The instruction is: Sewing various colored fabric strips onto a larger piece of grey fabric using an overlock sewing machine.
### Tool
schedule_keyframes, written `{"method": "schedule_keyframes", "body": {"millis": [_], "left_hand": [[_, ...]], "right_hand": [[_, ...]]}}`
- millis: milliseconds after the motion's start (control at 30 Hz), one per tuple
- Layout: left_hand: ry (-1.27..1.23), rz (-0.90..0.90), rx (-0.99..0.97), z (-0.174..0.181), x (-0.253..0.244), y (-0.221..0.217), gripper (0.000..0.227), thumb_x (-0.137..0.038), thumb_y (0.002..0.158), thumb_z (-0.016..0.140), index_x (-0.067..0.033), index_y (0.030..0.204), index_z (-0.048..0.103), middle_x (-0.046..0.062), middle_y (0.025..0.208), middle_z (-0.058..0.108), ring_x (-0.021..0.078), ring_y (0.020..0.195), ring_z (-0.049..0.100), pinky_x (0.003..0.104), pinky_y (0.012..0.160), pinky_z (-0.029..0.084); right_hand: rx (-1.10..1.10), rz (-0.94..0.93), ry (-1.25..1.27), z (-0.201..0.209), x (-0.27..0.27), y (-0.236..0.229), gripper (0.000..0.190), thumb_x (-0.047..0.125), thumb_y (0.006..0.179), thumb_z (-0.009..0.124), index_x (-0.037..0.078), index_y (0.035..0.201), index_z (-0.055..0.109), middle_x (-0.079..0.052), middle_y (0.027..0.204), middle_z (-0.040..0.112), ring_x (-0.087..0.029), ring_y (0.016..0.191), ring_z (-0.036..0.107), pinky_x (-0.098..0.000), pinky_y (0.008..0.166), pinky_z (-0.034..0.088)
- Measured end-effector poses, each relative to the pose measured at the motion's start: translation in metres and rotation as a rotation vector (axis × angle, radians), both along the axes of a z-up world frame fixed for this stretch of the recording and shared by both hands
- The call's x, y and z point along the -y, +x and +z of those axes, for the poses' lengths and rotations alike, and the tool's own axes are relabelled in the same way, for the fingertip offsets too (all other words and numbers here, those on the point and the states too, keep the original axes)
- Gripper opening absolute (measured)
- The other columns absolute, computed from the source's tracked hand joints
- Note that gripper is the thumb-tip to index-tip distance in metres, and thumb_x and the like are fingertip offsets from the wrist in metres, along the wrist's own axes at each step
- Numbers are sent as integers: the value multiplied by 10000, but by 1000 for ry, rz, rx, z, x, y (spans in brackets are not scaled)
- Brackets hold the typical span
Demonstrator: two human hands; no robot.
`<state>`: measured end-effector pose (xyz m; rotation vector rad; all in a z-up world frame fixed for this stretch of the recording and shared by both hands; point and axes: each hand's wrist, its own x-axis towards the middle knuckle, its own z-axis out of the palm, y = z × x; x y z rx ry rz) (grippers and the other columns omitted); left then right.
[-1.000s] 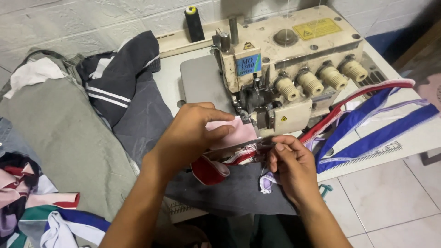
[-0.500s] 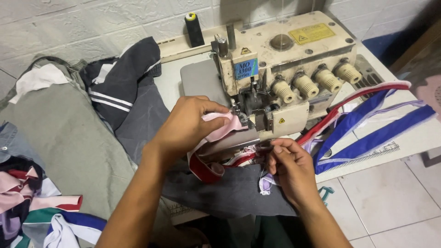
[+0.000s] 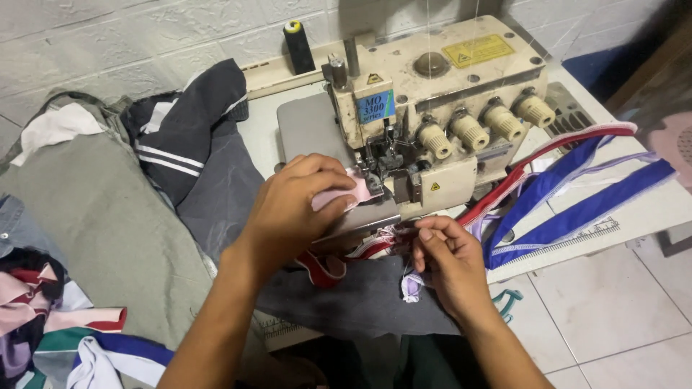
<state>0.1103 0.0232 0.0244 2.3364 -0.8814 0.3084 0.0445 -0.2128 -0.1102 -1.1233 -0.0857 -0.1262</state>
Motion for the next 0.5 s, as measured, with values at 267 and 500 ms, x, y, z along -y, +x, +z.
{"method": "schedule_keyframes", "body": {"millis": [267,500], "left_hand": [[47,-76,-67,3,-5,-5,222,-239,974,654,-163,1117,805,69,1204,670,272,1125,590,417,931,451],[68,-77,-149,10,-5,-1,268,-286,978,632,-167,1151,798,71,1216,673,253,1141,578,412,951,443]], "right_hand": [[-24,4,-28,2,0,-1,132,97,1001,623,19,1094,676,-78,650,585,-152,532,542,-266,537,459],[-21,21,-35,2,2,-3,149,71,1004,608,6,1116,682,-79,670,607,-152,546,563,-261,540,479]]}}
